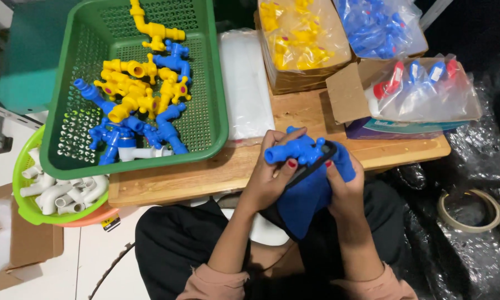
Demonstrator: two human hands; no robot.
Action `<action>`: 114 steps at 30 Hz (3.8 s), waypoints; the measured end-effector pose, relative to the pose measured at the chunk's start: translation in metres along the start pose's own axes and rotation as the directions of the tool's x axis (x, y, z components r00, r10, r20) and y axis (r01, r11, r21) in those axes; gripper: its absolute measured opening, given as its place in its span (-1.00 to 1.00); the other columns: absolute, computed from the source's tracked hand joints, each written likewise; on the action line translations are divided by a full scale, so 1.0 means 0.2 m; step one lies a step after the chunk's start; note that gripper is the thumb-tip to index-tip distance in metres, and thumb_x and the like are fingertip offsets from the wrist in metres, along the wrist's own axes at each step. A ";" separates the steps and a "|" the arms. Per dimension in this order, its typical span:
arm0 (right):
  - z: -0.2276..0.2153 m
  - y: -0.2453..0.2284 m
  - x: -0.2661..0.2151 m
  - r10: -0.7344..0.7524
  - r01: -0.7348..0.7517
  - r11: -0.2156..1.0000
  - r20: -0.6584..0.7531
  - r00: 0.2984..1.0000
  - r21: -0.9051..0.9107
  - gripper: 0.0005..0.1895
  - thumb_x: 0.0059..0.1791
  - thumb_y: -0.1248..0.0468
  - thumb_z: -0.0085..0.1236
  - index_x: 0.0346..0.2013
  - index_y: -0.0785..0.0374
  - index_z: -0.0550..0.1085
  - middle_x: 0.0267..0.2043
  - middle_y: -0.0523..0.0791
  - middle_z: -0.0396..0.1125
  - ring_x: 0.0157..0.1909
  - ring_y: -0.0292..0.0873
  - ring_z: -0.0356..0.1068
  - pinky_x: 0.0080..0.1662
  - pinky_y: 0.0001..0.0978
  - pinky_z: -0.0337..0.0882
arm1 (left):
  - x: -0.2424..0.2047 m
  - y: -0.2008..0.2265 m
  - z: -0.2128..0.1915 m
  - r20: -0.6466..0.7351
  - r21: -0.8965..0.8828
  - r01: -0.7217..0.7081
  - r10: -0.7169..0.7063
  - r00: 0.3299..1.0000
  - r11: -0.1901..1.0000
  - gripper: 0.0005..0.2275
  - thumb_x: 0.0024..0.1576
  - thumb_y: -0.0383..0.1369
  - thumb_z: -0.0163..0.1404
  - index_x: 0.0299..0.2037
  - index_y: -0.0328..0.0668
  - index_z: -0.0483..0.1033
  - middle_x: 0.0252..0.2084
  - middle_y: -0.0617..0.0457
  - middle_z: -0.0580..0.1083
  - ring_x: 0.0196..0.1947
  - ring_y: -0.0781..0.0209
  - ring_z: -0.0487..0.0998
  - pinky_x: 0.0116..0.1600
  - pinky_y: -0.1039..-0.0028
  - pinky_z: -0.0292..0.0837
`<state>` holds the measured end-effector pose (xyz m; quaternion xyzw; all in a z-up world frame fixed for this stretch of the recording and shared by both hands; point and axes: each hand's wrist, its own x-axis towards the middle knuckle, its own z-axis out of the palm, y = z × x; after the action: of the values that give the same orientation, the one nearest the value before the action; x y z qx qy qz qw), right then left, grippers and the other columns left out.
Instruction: The person wipes down plastic faucets with a blue cloth and places them into plastic bags.
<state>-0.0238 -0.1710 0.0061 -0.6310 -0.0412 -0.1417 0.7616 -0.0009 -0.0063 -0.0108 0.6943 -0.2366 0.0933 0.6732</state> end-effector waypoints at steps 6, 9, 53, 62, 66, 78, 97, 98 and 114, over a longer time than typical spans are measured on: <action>-0.01 0.12 -0.05 -0.221 0.270 0.930 0.207 0.953 -0.251 -0.65 0.04 -0.01 0.11 -0.45 0.18 0.48 -0.50 -0.10 0.34 -0.44 -0.23 0.28 -0.27 -0.39 0.35 | 0.01 0.05 0.02 0.042 -0.403 0.010 0.008 0.999 0.915 -0.43 0.28 0.12 -0.35 -0.01 -0.34 0.40 -0.05 -0.19 0.42 0.01 0.02 0.47 0.21 0.26 0.32; 0.00 0.13 -0.08 -0.248 0.273 0.949 0.163 0.955 -0.155 -0.65 0.05 0.05 0.03 -0.45 0.24 0.47 -0.48 -0.07 0.32 -0.41 -0.17 0.29 -0.24 -0.39 0.34 | -0.04 -0.07 0.00 0.000 -0.421 0.046 -0.051 0.999 0.906 -0.49 0.30 0.06 -0.28 0.01 -0.32 0.38 -0.24 -0.09 0.48 -0.23 0.18 0.50 -0.06 0.41 0.44; 0.15 -0.26 0.06 -0.104 0.206 0.859 0.235 0.966 -0.469 -0.70 -0.05 0.11 0.31 -0.11 0.16 0.54 -0.27 -0.02 0.42 -0.16 -0.11 0.38 -0.07 -0.18 0.37 | -0.04 -0.14 0.06 -0.274 -0.189 0.156 -0.205 0.939 0.969 -0.55 0.39 -0.07 -0.42 -0.37 -0.12 0.44 -0.59 0.13 0.32 -0.49 0.24 0.31 -0.20 0.52 0.32; 0.14 -0.31 0.11 -0.042 0.276 0.755 0.376 0.926 -0.595 -0.85 -0.06 0.17 0.32 -0.42 0.10 0.52 -0.49 -0.10 0.37 -0.30 -0.05 0.37 -0.16 -0.22 0.33 | -0.02 -0.08 0.10 -0.192 -0.189 0.191 -0.227 0.955 0.963 -0.62 0.37 -0.09 -0.43 -0.27 -0.11 0.39 -0.44 0.09 0.32 -0.35 0.23 0.31 -0.10 0.48 0.28; 0.14 -0.19 0.12 -0.113 0.260 0.800 0.290 0.950 -0.540 -0.84 -0.08 0.30 0.24 -0.53 0.16 0.45 -0.54 -0.10 0.15 -0.41 -0.18 0.25 -0.28 -0.31 0.23 | 0.02 -0.06 0.11 -0.142 -0.188 0.214 -0.243 0.960 0.958 -0.65 0.36 -0.09 -0.43 -0.21 -0.11 0.36 -0.36 0.06 0.33 -0.27 0.22 0.31 -0.04 0.46 0.26; 0.05 -0.15 0.26 -0.089 0.094 0.985 -0.044 0.995 0.146 -0.64 0.06 -0.09 0.01 -0.04 0.05 0.37 -0.26 -0.27 0.31 -0.19 -0.42 0.40 -0.13 -0.66 0.43 | 0.01 0.02 -0.01 -0.044 -0.173 0.265 -0.276 0.960 0.949 -0.70 0.34 -0.11 -0.44 -0.06 -0.10 0.28 -0.15 0.00 0.33 -0.08 0.21 0.32 0.10 0.42 0.20; 0.87 -0.87 0.08 -0.760 0.798 0.568 0.499 0.416 0.200 -0.46 -0.16 0.49 -0.11 0.10 0.27 0.07 0.05 0.14 0.12 0.05 0.04 0.20 0.14 -0.21 0.22 | -0.03 0.05 -0.07 -0.218 0.145 0.117 -0.083 0.972 0.983 -0.63 0.19 -0.15 -0.16 0.11 -0.18 0.32 0.07 -0.09 0.41 0.17 0.08 0.37 0.26 0.25 0.24; 0.91 -0.86 0.08 -0.739 0.814 0.557 0.546 0.395 0.165 -0.49 -0.15 0.48 -0.06 0.10 0.32 0.16 0.09 0.12 0.12 0.13 0.07 0.20 0.23 -0.17 0.21 | -0.04 0.05 -0.08 -0.232 0.170 0.128 -0.087 0.969 0.977 -0.63 0.19 -0.14 -0.16 0.10 -0.18 0.32 0.06 -0.08 0.41 0.16 0.08 0.38 0.25 0.24 0.24; 1.29 -0.41 0.14 -0.133 0.951 0.239 0.963 0.232 -0.196 -0.55 0.14 -0.06 -0.04 0.30 -0.10 0.41 0.30 -0.05 0.20 0.31 0.16 0.04 0.20 0.24 -0.11 | -0.08 -0.02 -0.08 -0.411 0.485 0.320 -0.111 0.905 0.814 -0.63 0.05 0.00 -0.18 -0.14 -0.07 0.40 -0.18 0.01 0.45 0.05 0.03 0.42 0.10 0.16 0.29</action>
<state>0.0104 0.0615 0.1428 -0.7957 -0.5744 -0.1441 0.1272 -0.0095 0.0135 -0.0203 0.8487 0.0100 0.2046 0.4875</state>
